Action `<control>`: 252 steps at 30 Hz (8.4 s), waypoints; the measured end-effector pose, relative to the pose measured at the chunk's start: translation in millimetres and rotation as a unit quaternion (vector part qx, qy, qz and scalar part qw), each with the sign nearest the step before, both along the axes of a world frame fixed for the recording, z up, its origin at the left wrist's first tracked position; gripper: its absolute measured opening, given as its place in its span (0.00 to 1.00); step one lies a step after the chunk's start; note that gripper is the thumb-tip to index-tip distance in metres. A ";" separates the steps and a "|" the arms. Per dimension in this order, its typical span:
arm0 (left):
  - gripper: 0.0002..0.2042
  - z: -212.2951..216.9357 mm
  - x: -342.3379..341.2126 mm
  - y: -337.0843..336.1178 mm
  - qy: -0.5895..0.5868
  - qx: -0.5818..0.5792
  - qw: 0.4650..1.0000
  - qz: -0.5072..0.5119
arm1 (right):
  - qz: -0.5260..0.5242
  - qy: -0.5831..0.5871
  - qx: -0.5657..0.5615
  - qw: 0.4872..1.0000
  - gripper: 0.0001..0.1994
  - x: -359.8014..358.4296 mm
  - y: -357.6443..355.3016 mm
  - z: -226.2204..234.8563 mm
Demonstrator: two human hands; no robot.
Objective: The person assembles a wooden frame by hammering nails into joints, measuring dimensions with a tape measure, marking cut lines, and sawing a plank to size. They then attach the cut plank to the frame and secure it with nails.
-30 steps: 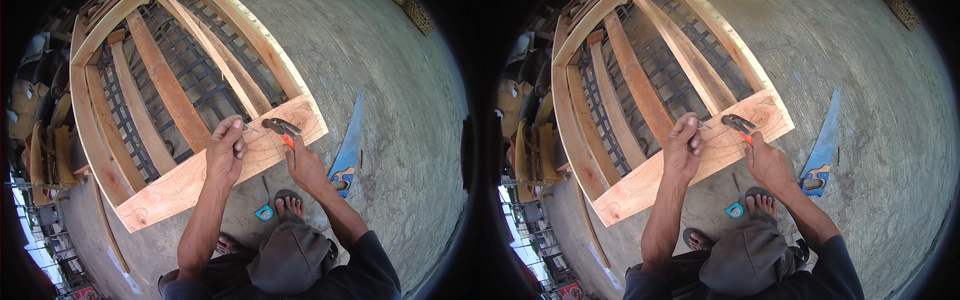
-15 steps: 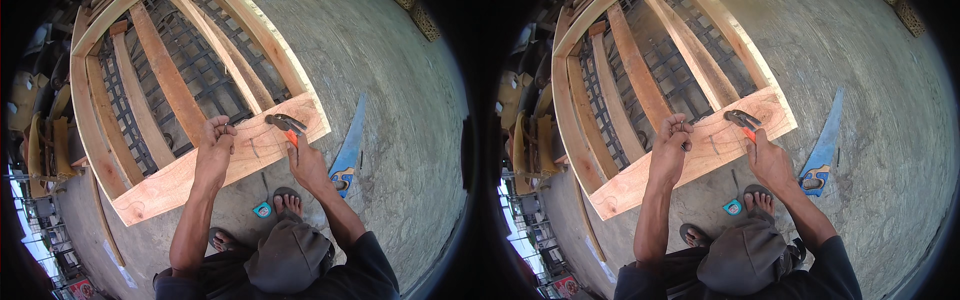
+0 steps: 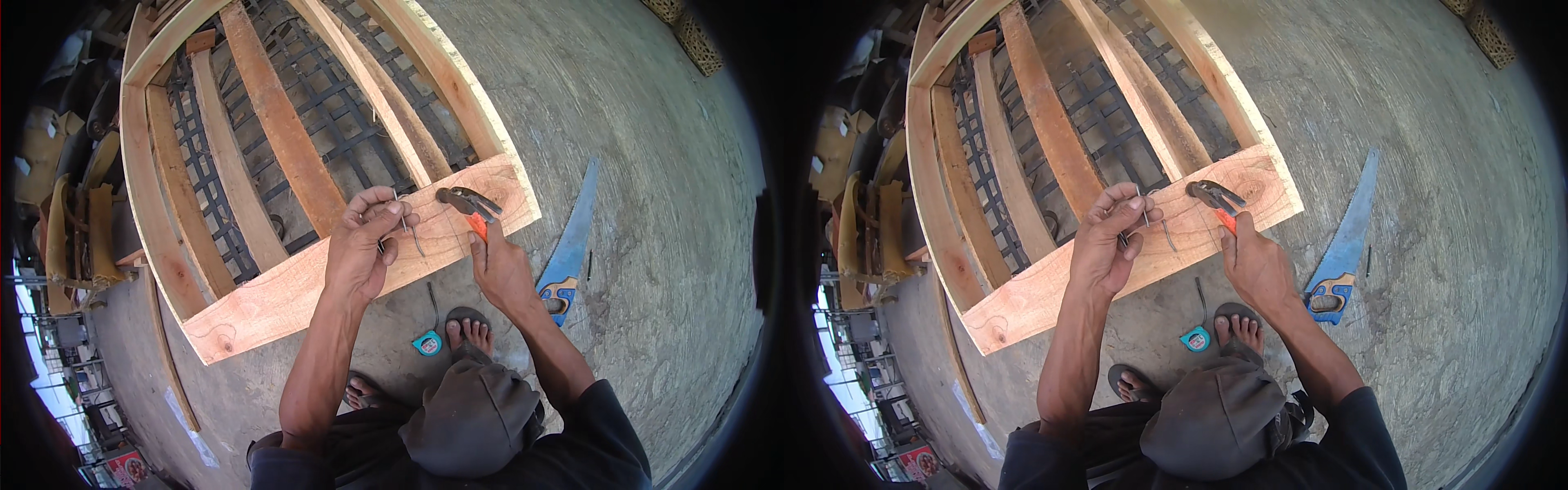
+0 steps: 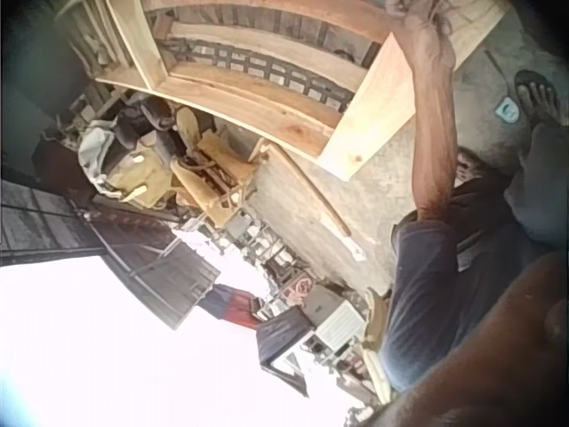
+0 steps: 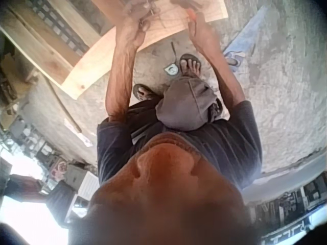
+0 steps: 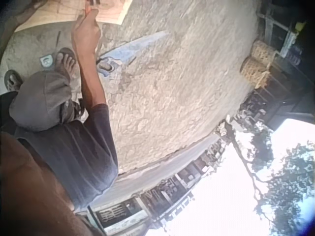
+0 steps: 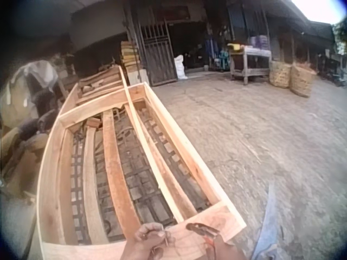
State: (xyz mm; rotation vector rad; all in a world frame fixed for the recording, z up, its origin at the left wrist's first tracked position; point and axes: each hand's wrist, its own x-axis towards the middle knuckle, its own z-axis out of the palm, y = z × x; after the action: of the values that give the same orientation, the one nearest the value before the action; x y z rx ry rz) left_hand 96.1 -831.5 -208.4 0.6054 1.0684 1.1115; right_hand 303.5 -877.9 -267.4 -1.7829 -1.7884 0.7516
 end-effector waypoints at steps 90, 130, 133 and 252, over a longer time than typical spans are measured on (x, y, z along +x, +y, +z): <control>0.06 -35.8 12.7 39.3 0.593 0.267 0.748 -0.130 | 0.032 0.079 0.049 0.995 0.18 15.9 -25.3 57.3; 0.09 -15.0 -13.0 48.6 0.665 0.181 0.681 -0.249 | 0.015 0.065 0.071 0.995 0.12 -10.1 -30.1 71.2; 0.08 -12.6 -6.2 46.1 0.650 0.172 0.693 -0.259 | 0.058 0.355 0.202 0.911 0.21 12.4 -48.8 95.3; 0.11 -35.3 -14.2 37.8 0.706 0.249 0.660 0.055 | 0.041 -0.028 -0.053 0.997 0.18 4.8 -14.9 7.2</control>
State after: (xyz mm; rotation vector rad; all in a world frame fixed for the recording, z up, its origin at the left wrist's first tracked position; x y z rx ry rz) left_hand 82.0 -793.7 -243.7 2.0802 2.1245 0.9082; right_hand 308.2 -892.8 -260.2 -1.8241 -1.9019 0.8512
